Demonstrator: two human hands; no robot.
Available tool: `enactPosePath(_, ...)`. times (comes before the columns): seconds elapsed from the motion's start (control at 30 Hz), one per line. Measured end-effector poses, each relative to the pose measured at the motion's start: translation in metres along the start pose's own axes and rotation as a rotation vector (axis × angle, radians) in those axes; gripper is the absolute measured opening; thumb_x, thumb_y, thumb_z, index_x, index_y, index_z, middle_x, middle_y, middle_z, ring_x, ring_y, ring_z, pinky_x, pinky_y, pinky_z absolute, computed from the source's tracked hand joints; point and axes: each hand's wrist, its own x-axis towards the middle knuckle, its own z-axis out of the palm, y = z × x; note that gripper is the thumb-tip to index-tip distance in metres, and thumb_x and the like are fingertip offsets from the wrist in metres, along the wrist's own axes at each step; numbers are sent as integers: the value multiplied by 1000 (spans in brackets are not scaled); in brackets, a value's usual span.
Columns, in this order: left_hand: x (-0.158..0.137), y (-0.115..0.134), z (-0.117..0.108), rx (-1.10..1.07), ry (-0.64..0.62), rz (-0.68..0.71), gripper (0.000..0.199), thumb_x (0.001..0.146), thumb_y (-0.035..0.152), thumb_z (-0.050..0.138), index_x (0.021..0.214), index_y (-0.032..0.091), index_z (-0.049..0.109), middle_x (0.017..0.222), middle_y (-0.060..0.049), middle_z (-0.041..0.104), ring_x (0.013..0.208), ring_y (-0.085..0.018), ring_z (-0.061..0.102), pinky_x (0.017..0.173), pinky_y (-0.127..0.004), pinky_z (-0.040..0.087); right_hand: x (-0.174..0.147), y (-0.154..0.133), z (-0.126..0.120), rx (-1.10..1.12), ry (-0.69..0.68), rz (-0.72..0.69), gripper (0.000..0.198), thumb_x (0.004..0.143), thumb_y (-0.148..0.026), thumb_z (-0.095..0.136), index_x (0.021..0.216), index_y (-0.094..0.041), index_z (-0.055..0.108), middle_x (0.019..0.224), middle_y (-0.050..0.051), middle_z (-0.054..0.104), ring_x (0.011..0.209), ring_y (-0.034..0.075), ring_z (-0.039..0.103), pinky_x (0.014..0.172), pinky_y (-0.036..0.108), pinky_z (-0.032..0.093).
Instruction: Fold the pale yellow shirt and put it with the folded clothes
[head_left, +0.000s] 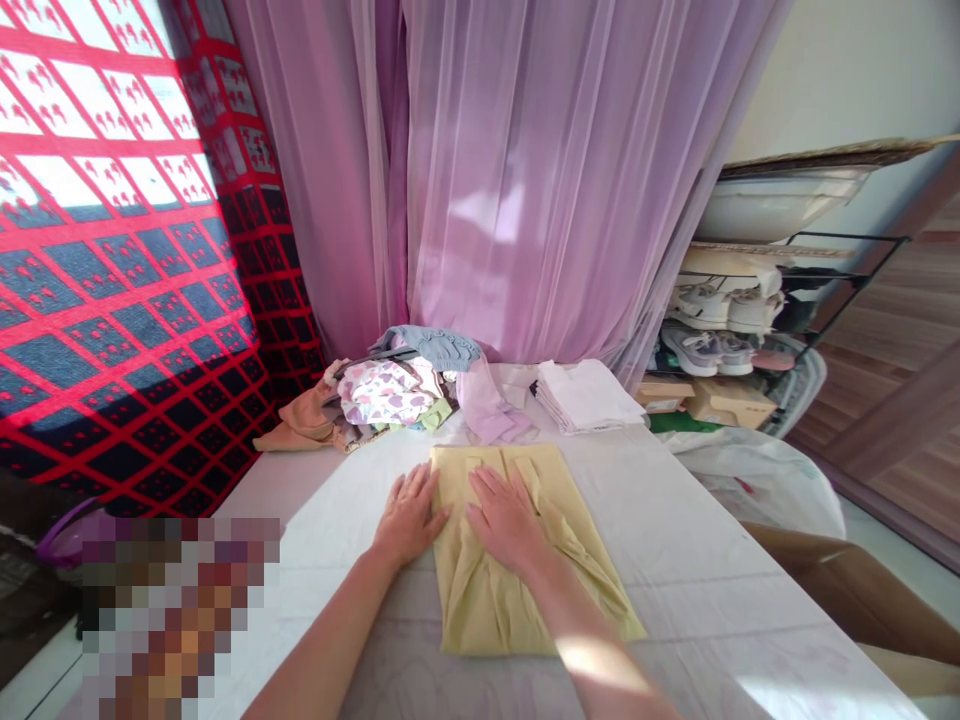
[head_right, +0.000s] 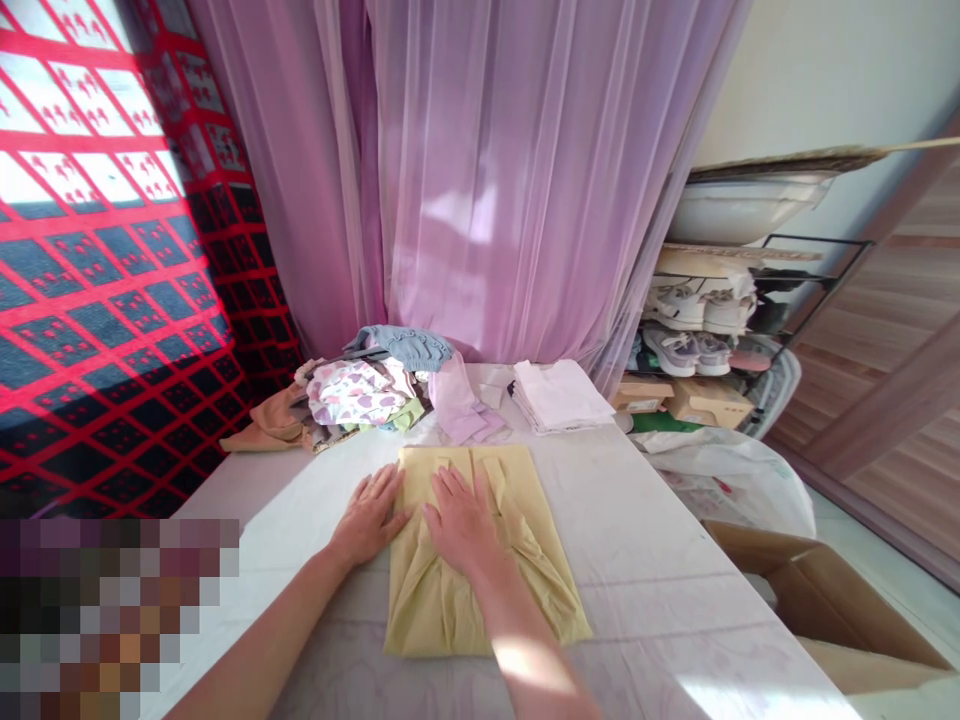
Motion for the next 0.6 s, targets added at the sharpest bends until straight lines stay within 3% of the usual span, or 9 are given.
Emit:
enactPosePath(0.13,-18,14,-11,8,-55,-16,55,92,42,47,145,27,42,159,-9,28,146,-27,23,119,-50,19,-32,-7,17,-46,-1,-15,51,98,-41,35,145,-24,44,153,8,39,143,25,29,117,55,14)
enactPosePath(0.27,-30,28,-19,-7,-79,-40,53,92,41,47,143,29,44,159,-7,29,147,-27,23,119,-52,16,-39,-8,30,-89,5,-12,52,97,-39,36,145,-22,43,153,11,38,142,27,30,114,58,18)
enactPosePath(0.43,-53,40,-20,-10,-48,-64,49,95,42,42,143,33,44,158,-5,31,145,-25,27,118,-53,18,-35,-9,28,-106,13,-20,50,97,-39,36,144,-23,45,152,12,40,141,26,32,113,58,20)
enactPosePath(0.6,-66,49,-21,17,-108,-53,50,96,43,37,144,30,43,159,-6,29,145,-28,26,119,-55,15,-44,-10,18,-105,21,-6,49,98,-38,34,143,-22,46,150,10,43,140,24,35,114,53,22)
